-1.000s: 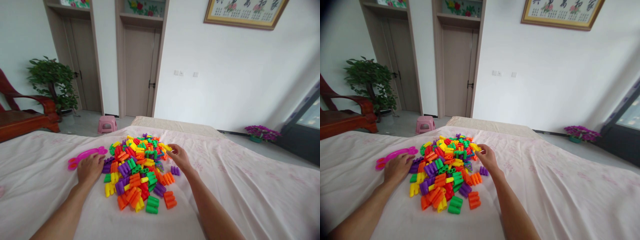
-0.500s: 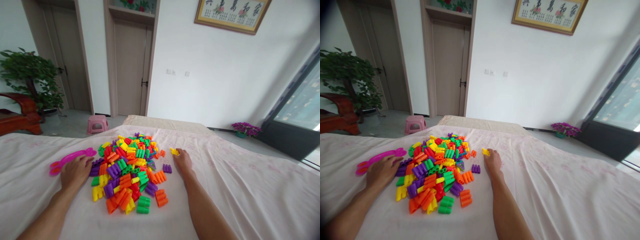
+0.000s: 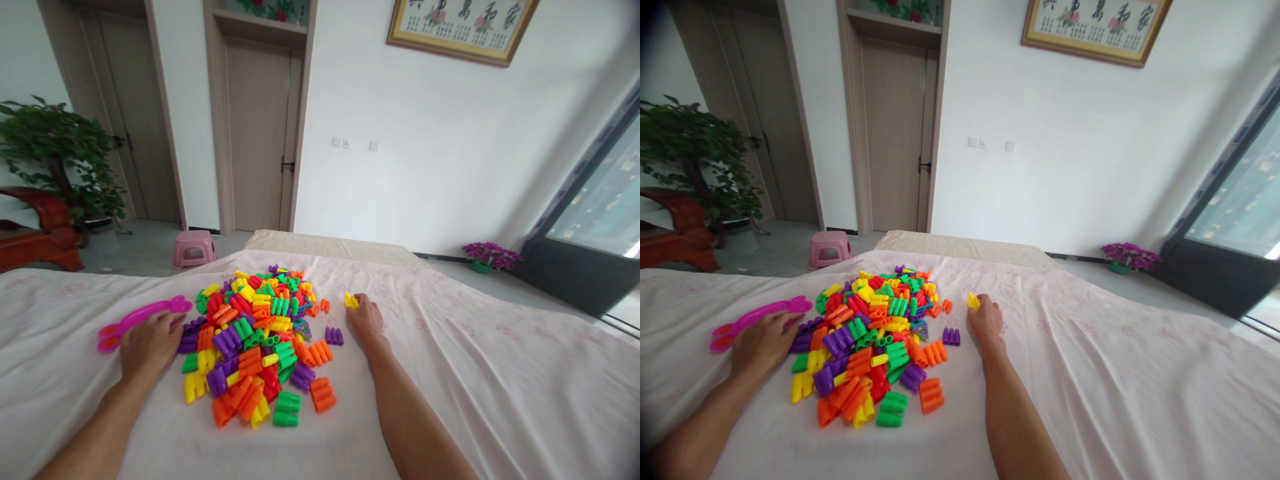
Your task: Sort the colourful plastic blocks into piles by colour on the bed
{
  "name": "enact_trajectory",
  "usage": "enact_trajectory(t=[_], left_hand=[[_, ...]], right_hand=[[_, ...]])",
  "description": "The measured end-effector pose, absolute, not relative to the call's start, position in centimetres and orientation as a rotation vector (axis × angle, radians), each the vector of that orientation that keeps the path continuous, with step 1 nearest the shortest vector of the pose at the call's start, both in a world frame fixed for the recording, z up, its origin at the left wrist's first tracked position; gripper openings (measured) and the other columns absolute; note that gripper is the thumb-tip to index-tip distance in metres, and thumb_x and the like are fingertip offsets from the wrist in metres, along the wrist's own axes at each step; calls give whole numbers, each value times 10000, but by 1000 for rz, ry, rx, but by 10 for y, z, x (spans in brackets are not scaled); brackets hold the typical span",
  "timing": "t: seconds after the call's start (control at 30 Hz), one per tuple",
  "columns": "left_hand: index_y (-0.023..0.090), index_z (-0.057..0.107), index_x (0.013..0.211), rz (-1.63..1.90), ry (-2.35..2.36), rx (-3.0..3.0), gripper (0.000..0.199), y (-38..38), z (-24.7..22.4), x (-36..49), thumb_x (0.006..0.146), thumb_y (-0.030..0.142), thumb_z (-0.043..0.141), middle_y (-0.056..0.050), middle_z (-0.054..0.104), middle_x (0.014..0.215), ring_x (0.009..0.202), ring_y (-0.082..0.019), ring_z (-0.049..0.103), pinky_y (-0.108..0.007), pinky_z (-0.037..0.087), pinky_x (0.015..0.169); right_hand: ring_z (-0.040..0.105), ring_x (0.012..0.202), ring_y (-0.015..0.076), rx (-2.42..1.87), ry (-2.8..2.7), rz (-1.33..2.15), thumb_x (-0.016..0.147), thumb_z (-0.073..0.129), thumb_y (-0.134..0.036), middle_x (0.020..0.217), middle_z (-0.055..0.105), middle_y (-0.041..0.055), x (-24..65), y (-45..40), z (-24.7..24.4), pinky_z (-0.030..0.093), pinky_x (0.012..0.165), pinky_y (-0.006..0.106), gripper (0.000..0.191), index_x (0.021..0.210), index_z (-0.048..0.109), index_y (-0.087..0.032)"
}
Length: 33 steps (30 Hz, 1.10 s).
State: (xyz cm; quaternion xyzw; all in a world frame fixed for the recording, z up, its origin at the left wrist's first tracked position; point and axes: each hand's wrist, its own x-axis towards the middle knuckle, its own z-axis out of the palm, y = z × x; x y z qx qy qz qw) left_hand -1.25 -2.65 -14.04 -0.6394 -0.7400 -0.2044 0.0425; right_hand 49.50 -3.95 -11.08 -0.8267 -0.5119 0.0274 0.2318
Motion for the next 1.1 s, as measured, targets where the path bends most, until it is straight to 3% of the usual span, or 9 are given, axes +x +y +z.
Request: enact_trajectory(t=[0.17,0.27,0.43,0.57,0.7,0.87,1.1], left_hand=[[192,744,1353,-560,-2188,-1867,540,-29,-137,-10,1019,380,365,-189,738,1289,1175,-369,665,-495,514,987],[198,753,1347,-598,-2146,-1894,543,-30,-135,-8,1018,377,360,-179,737,1295,1175,-362,669,-484,521,989],[198,766,1334,-618,-2162,-1922,532,-29,-135,-9,1011,357,374,-173,747,1293,1185,-364,673,-491,528,999],[204,774,1319,-632,-2173,-1938,525,-28,-137,-10,1011,354,376,-165,750,1309,1199,-355,677,-488,529,1015],[216,772,1318,-616,-2193,-1932,520,-27,-137,-10,1011,351,375,-145,750,1324,1226,-338,673,-469,523,1031],[201,772,1318,-640,-2201,-1943,529,-27,-137,-10,1004,354,374,-137,753,1322,1245,-343,664,-472,508,1057],[207,775,1314,-653,-2235,-1933,526,-28,-135,-8,1001,357,381,-132,761,1316,1220,-340,679,-466,517,1027]], right_hand=[[625,1220,239,-2137,-1553,75,933,532,-156,1300,723,82,491,-43,-112,448,942,323,500,1425,591,-222],[618,1211,254,-2166,-1750,-19,929,498,-99,1304,712,97,486,-45,-107,421,964,335,497,1384,653,-225],[594,1246,307,-2275,-1828,-167,996,535,-227,1307,701,148,472,-43,-101,422,962,379,356,1317,685,-185],[649,1180,267,-2286,-1787,-134,1070,445,-265,1282,720,132,470,-40,-101,441,888,345,307,1265,671,-194],[708,1059,242,-2277,-1623,-57,1083,372,-243,1285,731,133,474,-41,-97,442,807,329,357,1335,619,-199],[729,995,256,-2214,-1562,0,1018,464,-272,1101,783,107,477,-42,-93,438,751,314,337,1272,682,-225],[721,890,248,-1982,-1354,162,932,551,-439,905,768,71,485,-38,-100,493,724,304,333,1065,775,-232]])
